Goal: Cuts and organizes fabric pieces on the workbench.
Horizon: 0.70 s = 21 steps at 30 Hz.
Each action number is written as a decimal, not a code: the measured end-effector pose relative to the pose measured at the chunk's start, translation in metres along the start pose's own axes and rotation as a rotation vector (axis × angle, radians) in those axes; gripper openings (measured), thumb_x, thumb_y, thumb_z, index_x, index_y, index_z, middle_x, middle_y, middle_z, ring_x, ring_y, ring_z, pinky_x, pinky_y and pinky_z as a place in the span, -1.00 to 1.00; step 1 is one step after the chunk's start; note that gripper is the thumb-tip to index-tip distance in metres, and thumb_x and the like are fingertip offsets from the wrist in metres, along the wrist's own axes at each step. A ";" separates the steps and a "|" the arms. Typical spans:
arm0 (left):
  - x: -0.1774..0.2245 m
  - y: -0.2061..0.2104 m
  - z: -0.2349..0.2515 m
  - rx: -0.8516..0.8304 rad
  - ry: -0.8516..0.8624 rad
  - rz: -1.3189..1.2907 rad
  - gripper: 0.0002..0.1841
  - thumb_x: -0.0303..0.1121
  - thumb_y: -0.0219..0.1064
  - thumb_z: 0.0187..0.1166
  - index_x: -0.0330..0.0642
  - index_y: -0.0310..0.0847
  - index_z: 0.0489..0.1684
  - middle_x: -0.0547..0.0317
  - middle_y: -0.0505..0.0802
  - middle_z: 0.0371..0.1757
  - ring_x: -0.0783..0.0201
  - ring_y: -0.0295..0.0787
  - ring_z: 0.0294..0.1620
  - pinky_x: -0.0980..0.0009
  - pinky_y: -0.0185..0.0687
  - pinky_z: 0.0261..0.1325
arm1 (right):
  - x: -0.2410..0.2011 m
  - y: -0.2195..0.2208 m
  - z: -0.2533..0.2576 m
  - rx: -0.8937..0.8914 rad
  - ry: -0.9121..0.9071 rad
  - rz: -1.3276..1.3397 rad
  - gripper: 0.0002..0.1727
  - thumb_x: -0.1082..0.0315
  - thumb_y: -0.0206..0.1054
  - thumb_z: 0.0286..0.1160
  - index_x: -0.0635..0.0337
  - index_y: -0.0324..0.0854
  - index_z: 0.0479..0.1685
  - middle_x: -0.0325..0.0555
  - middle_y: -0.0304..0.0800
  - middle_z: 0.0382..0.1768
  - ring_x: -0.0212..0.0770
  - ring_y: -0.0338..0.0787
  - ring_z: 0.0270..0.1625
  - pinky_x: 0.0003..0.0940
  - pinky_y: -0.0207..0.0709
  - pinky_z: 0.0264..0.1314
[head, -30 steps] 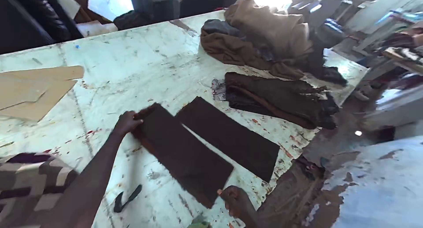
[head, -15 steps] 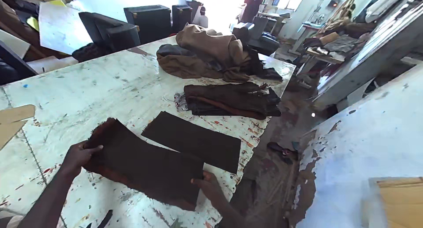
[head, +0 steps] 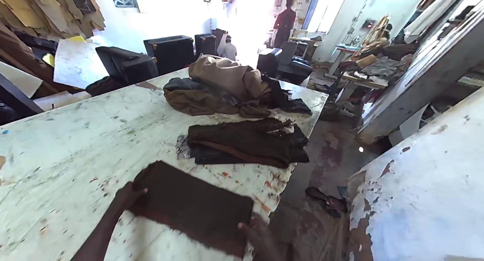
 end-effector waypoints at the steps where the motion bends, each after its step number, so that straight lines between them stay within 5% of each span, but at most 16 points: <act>1: -0.004 0.011 0.009 0.051 0.019 0.007 -0.11 0.01 0.61 0.37 -0.41 0.35 0.60 -0.48 0.62 0.47 -0.37 0.52 0.55 -0.30 0.38 0.59 | 0.001 0.005 0.000 0.004 0.007 0.124 -0.09 -0.09 0.64 0.26 0.23 0.43 0.59 0.11 0.84 0.13 0.02 0.84 0.16 0.10 0.69 0.31; 4: -0.008 0.022 0.020 0.199 0.059 0.014 -0.20 -0.13 0.63 0.36 -0.42 0.41 0.54 -0.48 0.63 0.45 -0.40 0.52 0.53 -0.36 0.38 0.56 | 0.001 0.017 -0.003 -0.071 0.109 0.464 -0.15 0.10 0.69 0.25 0.27 0.41 0.54 0.14 0.87 0.02 0.02 0.89 0.01 0.07 0.80 0.04; 8: -0.001 0.015 0.008 0.158 -0.102 -0.025 -0.11 -0.26 0.66 0.29 -0.29 0.25 0.67 -0.43 0.67 0.41 -0.37 0.59 0.48 -0.37 0.47 0.47 | -0.008 0.022 0.009 -0.260 0.102 0.553 -0.16 0.32 0.65 0.26 0.32 0.31 0.57 0.17 0.83 0.13 -0.01 0.88 0.12 0.03 0.77 0.21; 14: -0.011 0.024 -0.030 0.128 -0.239 -0.335 -0.52 -0.38 0.57 0.40 -0.41 0.64 0.27 -0.37 0.79 0.21 -0.25 0.74 0.26 -0.31 0.59 0.32 | -0.009 -0.014 0.035 -0.251 0.023 0.544 -0.32 0.57 0.45 0.28 0.31 0.43 0.53 0.14 0.83 0.12 -0.03 0.87 0.10 0.03 0.76 0.18; 17: 0.029 0.012 -0.059 0.165 -0.152 -0.595 -0.50 -0.46 0.56 0.37 -0.34 0.62 0.34 -0.24 0.81 0.22 -0.10 0.79 0.21 -0.18 0.71 0.26 | -0.018 -0.055 0.064 -0.222 -0.162 0.590 -0.46 0.62 0.36 0.31 0.29 0.56 0.40 0.02 0.88 0.05 -0.12 0.88 0.05 -0.05 0.80 0.12; 21: 0.131 -0.022 -0.088 0.227 0.038 -0.740 -0.42 -0.48 0.52 0.45 -0.25 0.53 0.52 -0.13 0.79 0.34 0.01 0.79 0.31 -0.08 0.72 0.35 | -0.070 -0.151 0.094 -0.126 -0.397 0.538 -0.48 0.58 0.29 0.35 0.32 0.55 0.40 -0.04 0.86 0.08 -0.19 0.85 0.05 -0.13 0.78 0.11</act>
Point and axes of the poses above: each hand's wrist, its own z-axis towards the middle knuckle, its own y-axis out of the palm, x = y × z, the point moved 5 cm from there along z, towards the middle knuckle
